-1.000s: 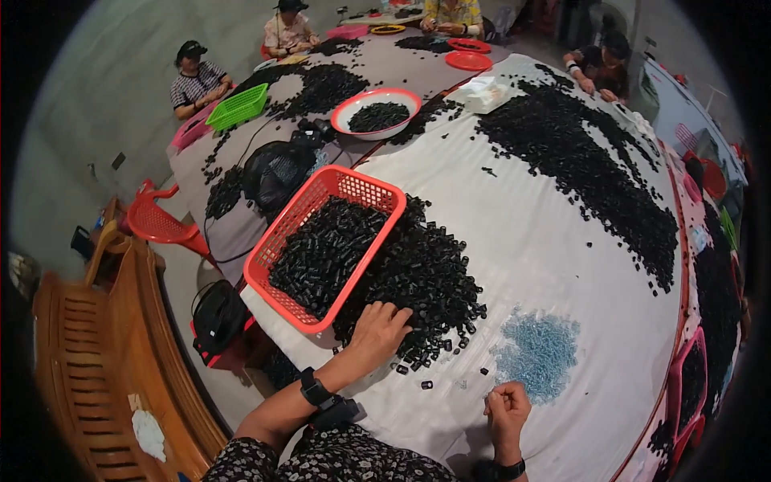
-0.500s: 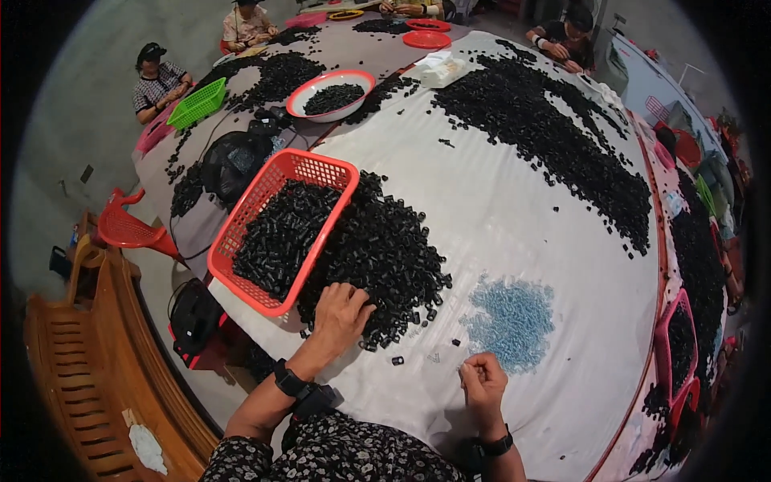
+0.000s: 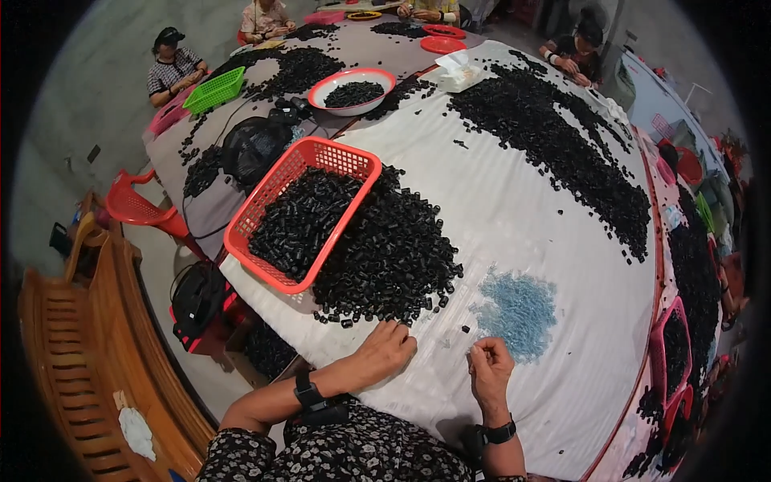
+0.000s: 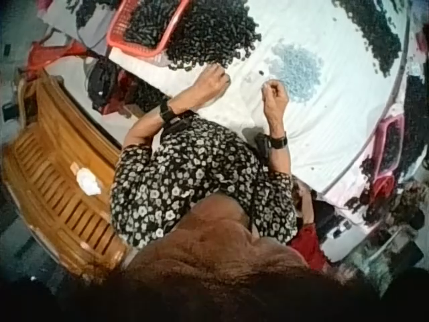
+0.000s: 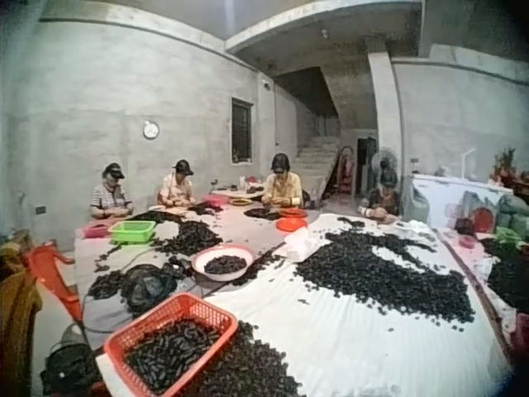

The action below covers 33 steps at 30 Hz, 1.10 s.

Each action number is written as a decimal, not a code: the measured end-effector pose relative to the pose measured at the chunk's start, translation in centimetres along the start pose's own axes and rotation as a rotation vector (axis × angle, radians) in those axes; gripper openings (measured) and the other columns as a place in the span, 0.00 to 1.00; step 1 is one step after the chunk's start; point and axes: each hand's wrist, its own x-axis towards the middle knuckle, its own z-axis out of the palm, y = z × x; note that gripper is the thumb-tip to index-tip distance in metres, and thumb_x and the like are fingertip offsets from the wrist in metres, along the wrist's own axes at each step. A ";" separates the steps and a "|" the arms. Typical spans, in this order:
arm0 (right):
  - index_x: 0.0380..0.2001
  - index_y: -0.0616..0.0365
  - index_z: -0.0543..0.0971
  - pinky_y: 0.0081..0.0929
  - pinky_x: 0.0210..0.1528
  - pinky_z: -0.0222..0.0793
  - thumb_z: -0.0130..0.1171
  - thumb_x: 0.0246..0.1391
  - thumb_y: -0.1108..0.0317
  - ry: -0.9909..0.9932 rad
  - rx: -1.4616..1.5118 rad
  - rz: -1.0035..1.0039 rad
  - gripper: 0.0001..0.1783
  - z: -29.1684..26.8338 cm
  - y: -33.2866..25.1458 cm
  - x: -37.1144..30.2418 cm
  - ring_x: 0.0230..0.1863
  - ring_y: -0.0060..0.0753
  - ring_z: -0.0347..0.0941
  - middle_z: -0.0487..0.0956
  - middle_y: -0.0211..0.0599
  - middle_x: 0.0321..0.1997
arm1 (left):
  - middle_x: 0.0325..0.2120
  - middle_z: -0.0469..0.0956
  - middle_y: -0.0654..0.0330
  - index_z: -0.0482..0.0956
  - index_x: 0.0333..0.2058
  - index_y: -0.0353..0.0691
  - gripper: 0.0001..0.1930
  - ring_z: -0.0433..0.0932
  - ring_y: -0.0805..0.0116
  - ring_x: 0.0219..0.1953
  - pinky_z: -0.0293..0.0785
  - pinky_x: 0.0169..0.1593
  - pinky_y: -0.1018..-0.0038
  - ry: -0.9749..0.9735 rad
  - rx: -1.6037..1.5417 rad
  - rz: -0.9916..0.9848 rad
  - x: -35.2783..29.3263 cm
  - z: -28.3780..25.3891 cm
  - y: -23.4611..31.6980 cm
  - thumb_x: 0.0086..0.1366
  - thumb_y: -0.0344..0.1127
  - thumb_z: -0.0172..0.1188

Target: Manually assembling and sorting small black shoe components at a large communal work table.

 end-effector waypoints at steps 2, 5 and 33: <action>0.30 0.60 0.71 0.12 0.20 0.59 0.56 0.55 0.75 0.006 0.016 -0.004 0.04 0.3 -0.1 0.0 0.18 0.13 0.63 0.70 0.25 0.21 | 0.29 0.70 0.58 0.74 0.30 0.38 0.10 0.67 0.60 0.32 0.65 0.36 0.69 -0.056 0.016 0.000 -0.2 0.4 -0.2 0.49 0.31 0.64; 0.30 0.60 0.71 0.13 0.20 0.61 0.56 0.55 0.75 0.018 0.137 0.061 0.04 0.5 -0.6 -0.1 0.19 0.13 0.64 0.71 0.26 0.22 | 0.27 0.71 0.58 0.75 0.31 0.37 0.06 0.71 0.62 0.30 0.67 0.35 0.69 0.069 -0.140 -0.067 0.0 0.3 -0.7 0.54 0.29 0.61; 0.35 0.62 0.73 0.16 0.29 0.68 0.58 0.55 0.74 -0.559 0.182 0.322 0.06 7.1 -7.1 -1.8 0.26 0.17 0.71 0.73 0.29 0.30 | 0.27 0.78 0.65 0.78 0.37 0.34 0.07 0.73 0.83 0.29 0.70 0.33 0.84 -0.198 -1.346 -0.490 -1.6 -5.9 -0.4 0.61 0.29 0.60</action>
